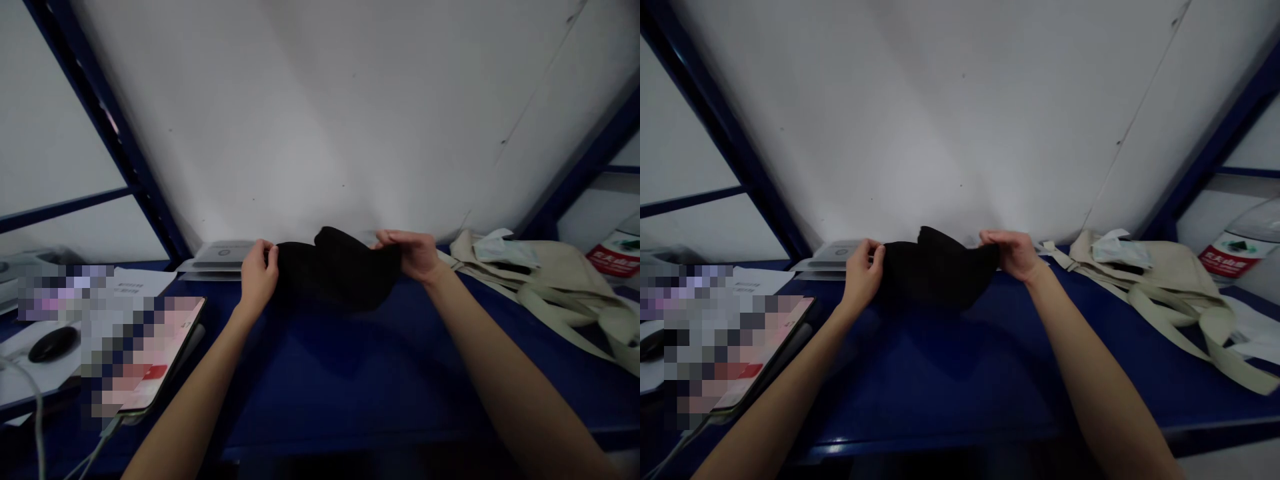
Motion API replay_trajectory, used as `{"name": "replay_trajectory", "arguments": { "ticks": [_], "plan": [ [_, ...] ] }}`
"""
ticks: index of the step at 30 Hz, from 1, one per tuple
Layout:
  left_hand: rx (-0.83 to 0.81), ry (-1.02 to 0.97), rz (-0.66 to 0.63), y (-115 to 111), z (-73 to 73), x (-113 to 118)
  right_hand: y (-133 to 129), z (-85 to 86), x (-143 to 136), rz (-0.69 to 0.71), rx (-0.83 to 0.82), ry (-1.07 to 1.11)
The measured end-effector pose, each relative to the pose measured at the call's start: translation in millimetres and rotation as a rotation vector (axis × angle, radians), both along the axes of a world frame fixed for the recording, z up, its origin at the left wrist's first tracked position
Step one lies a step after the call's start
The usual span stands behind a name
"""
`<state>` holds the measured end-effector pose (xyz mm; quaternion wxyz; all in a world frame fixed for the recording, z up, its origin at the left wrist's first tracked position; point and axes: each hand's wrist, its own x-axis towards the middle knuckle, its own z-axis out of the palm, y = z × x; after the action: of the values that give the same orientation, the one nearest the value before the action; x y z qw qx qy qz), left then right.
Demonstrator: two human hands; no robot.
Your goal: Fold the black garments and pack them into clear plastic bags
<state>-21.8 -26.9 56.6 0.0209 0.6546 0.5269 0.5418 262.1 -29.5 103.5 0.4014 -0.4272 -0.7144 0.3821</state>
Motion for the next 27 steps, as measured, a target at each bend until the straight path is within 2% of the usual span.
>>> {"name": "replay_trajectory", "arguments": {
  "ticks": [3, 5, 6, 8, 12, 15, 18, 21, 24, 25, 27],
  "plan": [
    [-0.04, -0.083, -0.116, -0.5, -1.0, 2.2, 0.8, -4.7, 3.5, 0.275, -0.216, 0.045],
    [-0.113, -0.149, -0.26, -1.7, -0.7, 3.8, 1.0, -7.4, -0.8, 0.41, -0.322, -0.066],
    [-0.166, -0.173, -0.333, -2.5, -0.2, 4.5, 1.2, -8.8, -4.7, 0.434, -0.355, -0.136],
    [-0.29, -0.19, -0.462, -4.5, 1.7, 5.6, 2.4, -12.4, -14.2, 0.385, -0.369, -0.294],
    [-0.428, -0.165, -0.659, -9.1, 6.5, 5.9, 5.9, -23.6, -31.7, 0.157, -0.257, -0.603],
    [-0.476, -0.157, -0.775, -11.9, 10.5, 3.1, 5.5, -29.7, -37.3, 0.18, -0.296, -0.742],
    [-0.581, -0.122, -0.856, -14.1, 15.3, -1.6, 1.5, -27.2, -37.7, 0.179, -0.327, -0.829],
    [-0.757, -0.055, -0.881, -16.7, 20.8, -5.4, -4.6, -14.3, -33.6, 0.2, -0.225, -0.707],
    [-0.893, 0.038, -0.826, -17.9, 22.7, -7.1, -11.3, 4.7, -25.8, 0.361, -0.072, -0.281],
    [-0.912, 0.085, -0.799, -17.6, 21.7, -7.4, -13.2, 11.1, -23.2, 0.472, -0.046, -0.15],
    [-0.953, 0.205, -0.728, -15.8, 17.1, -7.6, -15.9, 21.6, -19.8, 0.853, -0.103, -0.062]
  ]
}}
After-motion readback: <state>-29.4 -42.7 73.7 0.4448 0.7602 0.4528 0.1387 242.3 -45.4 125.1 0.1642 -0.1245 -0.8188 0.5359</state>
